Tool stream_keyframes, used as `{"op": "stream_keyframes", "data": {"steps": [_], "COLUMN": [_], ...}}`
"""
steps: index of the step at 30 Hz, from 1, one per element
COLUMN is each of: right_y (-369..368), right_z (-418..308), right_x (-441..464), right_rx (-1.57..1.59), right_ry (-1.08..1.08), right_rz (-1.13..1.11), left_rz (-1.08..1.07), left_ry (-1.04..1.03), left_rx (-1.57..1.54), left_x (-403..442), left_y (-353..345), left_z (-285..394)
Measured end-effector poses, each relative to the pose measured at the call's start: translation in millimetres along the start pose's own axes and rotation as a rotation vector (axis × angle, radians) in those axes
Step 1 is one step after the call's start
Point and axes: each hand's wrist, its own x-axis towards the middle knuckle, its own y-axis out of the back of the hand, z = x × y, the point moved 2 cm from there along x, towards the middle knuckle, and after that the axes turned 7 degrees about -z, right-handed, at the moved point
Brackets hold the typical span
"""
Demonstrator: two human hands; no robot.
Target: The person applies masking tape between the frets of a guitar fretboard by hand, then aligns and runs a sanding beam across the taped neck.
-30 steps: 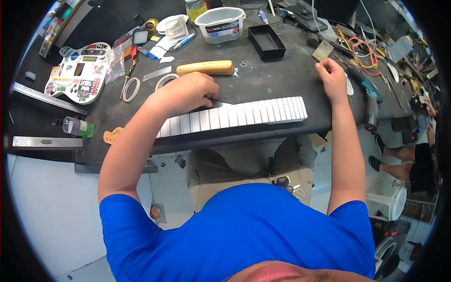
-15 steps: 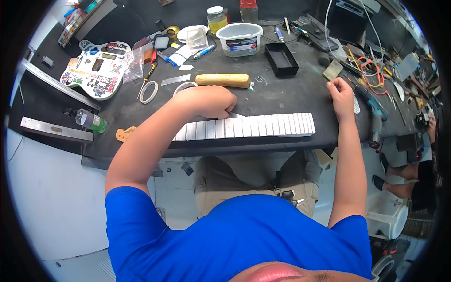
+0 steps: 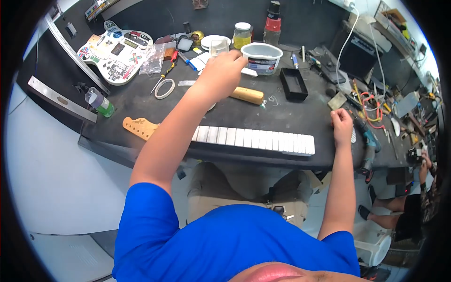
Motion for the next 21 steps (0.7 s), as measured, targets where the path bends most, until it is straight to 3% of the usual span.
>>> {"op": "stream_keyframes", "data": {"steps": [5, 7, 11, 15, 18, 21], "right_y": [-2, -3, -3, -2, -25, -84], "right_z": [-9, -9, -7, -12, -68, -187], "right_x": [-7, -6, -2, -6, -29, -70], "right_rx": [0.064, -0.032, 0.112, 0.082, 0.055, 0.351], "right_ry": [0.003, 0.037, 0.037, 0.190, 0.348, 0.607], "right_rz": [-0.008, 0.031, -0.011, 0.067, 0.089, -0.122], "left_rz": [-0.022, -0.086, 0.014, 0.023, 0.077, 0.135], "left_ry": [0.100, 0.265, 0.341, 0.344, 0.328, 0.296], "left_rx": [-0.252, -0.317, -0.140, 0.019, 0.034, 0.048], "left_x": [-102, -159, -225, -246, -235, -216], "left_y": [53, 58, 56, 22, 14, 9], "left_z": [16, 13, 12, 0, -1, 11]}}
